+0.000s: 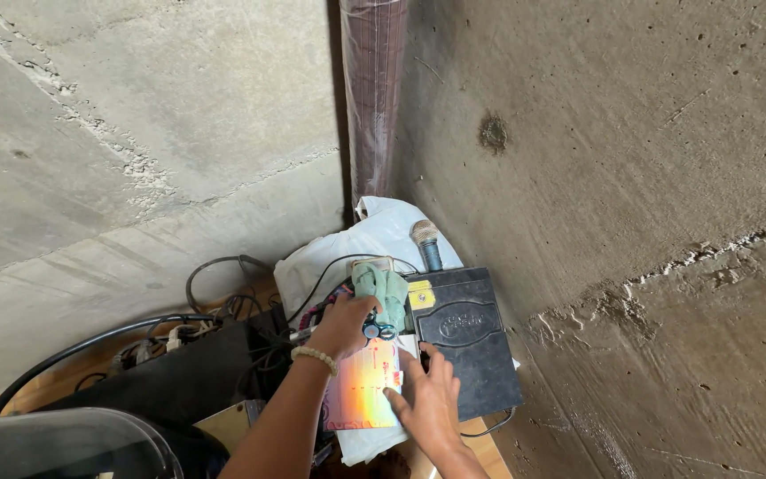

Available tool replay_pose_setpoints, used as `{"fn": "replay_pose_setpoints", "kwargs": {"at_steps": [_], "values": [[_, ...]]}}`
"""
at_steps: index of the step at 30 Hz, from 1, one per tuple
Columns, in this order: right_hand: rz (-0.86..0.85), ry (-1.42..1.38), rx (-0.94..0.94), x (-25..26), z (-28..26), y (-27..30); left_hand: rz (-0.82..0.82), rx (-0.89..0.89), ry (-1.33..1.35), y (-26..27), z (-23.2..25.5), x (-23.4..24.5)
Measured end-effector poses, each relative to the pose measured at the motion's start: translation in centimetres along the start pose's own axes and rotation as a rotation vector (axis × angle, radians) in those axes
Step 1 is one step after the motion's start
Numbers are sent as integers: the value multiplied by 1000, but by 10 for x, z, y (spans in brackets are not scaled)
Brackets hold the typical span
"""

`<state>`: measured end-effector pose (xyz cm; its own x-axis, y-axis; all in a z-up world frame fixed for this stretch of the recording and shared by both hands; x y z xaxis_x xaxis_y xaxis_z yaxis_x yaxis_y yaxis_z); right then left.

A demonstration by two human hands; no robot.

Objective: The person organizes items on a table, then picks up a remote and a red stick from the floor. They place these items on the table and proceed to mop the floor using a spin mop and bucket, repeatedly wringing the mop head.

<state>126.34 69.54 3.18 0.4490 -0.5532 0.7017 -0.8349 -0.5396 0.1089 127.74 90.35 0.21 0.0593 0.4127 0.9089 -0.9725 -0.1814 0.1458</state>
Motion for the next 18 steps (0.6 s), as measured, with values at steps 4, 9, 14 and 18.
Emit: {"fn": "replay_pose_setpoints", "kwargs": {"at_steps": [4,9,14,18], "values": [[-15,50,-59,-5,4,2,44,68,-4,4,3,16],[4,54,-69,-12,4,3,285,72,-103,10,21,39],[-1,56,-88,-16,-1,-3,263,-30,-146,-4,39,10],[-11,58,-92,-14,-2,-4,294,-65,-252,-11,37,-21]]}}
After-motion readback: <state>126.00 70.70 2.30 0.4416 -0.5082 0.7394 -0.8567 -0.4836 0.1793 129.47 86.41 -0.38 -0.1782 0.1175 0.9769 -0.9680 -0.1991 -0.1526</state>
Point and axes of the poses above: each hand's wrist, its own y-axis away from the middle knuckle, its own x-axis out of the back of the hand, z = x × y, the point moved 2 cm from there along -y, towards the middle knuckle, and after that the axes turned 10 degrees about -y, right-handed, at the moved point
